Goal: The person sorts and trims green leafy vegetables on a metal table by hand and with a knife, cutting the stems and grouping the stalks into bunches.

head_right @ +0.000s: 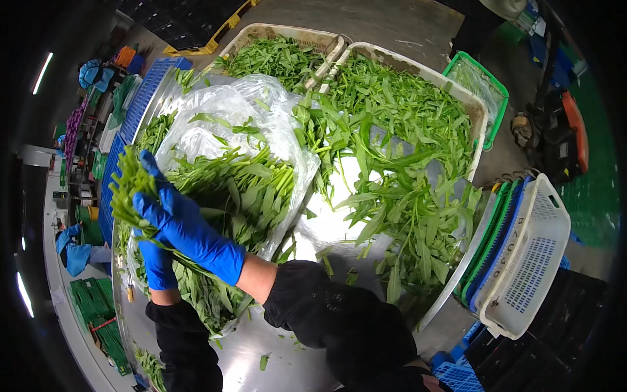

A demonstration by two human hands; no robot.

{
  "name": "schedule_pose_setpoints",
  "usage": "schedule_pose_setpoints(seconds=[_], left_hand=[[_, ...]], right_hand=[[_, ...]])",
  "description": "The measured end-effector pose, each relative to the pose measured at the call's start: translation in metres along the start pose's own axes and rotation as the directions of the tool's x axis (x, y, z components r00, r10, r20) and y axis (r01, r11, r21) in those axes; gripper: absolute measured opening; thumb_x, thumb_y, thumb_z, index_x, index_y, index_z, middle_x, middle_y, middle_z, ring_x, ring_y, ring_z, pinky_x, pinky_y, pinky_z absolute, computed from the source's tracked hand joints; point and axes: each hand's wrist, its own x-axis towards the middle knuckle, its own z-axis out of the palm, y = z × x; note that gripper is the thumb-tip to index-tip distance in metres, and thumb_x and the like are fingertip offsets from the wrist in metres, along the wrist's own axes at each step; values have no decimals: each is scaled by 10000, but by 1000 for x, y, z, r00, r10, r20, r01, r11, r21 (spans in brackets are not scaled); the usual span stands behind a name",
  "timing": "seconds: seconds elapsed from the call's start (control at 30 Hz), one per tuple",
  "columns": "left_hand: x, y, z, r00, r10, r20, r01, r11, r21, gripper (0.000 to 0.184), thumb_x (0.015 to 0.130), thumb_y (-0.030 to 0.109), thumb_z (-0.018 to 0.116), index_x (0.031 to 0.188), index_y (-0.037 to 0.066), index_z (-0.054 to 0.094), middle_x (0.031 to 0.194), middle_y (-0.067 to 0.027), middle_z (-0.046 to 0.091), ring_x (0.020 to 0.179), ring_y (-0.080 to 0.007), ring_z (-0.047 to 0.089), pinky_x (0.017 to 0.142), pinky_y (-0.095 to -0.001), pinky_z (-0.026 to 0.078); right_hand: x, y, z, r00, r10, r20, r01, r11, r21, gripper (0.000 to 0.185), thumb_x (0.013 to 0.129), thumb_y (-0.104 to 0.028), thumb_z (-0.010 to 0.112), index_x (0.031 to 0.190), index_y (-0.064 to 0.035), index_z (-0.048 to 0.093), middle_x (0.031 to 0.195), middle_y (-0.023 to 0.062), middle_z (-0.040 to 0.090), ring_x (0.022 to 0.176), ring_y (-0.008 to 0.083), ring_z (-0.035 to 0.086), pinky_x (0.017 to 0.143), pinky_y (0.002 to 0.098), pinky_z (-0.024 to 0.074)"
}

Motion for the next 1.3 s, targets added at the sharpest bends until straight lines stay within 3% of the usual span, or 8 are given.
schedule_pose_setpoints(seconds=[0.1,0.2,0.3,0.53,0.73,0.83,1.17,1.3], left_hand=[[0,-22,-12,997,33,-67,-39,995,-94,763,629,6,839,1304,27,483,1186,-86,606,1014,-208,614,880,-352,518],[-2,-14,-6,997,12,-72,-19,996,-89,729,590,-51,843,1244,15,527,1124,-78,623,967,-211,620,838,-355,533],[-6,0,4,997,43,-70,-49,994,-93,744,578,-67,842,1243,11,518,1106,-91,622,934,-212,627,832,-363,544],[-9,2,0,998,-17,-61,11,995,-102,701,593,-64,833,1222,8,531,1079,-90,631,916,-206,631,811,-355,552],[-7,1,-6,995,-101,-20,100,993,-60,700,615,-70,818,1243,3,518,1098,-95,629,947,-220,634,823,-365,555],[-6,9,0,992,-123,-24,121,990,-76,725,601,-85,814,1254,4,510,1108,-101,626,939,-225,637,818,-369,561],[11,20,33,998,7,67,-7,1000,9,596,557,13,866,1083,17,586,962,-62,655,821,-197,624,746,-336,527],[22,27,21,933,-251,259,252,967,28,605,584,-33,828,1143,5,601,1038,-74,673,886,-199,653,778,-344,545]], right_hand=[[-7,-1,-7,969,203,143,-231,949,217,692,979,-352,532,1522,-59,217,1487,101,410,1316,167,421,1078,304,320],[1,9,-48,991,-119,58,127,978,-168,464,945,-182,515,1374,-11,480,1353,94,574,1219,193,544,1048,311,383],[7,-4,-92,1000,-15,-26,-6,754,-657,734,740,107,517,1441,-85,410,1407,129,512,1307,227,480,1080,335,366],[50,30,-116,893,439,95,159,-110,-981,841,809,-297,673,1503,-82,249,1344,211,517,1216,363,517,997,440,425],[69,52,-129,866,498,38,54,-18,-998,692,784,-414,661,1382,-117,481,1206,201,618,1102,362,595,916,453,473],[85,50,-127,853,513,97,79,57,-995,330,763,-385,646,953,-122,710,964,167,693,913,359,660,823,434,518],[110,-17,-104,616,398,680,574,365,-733,289,744,-251,726,979,-91,671,904,157,685,820,378,651,698,433,521],[101,-28,-92,673,410,615,545,287,-788,229,760,-236,707,939,-97,673,929,160,680,824,380,647,686,439,520]])
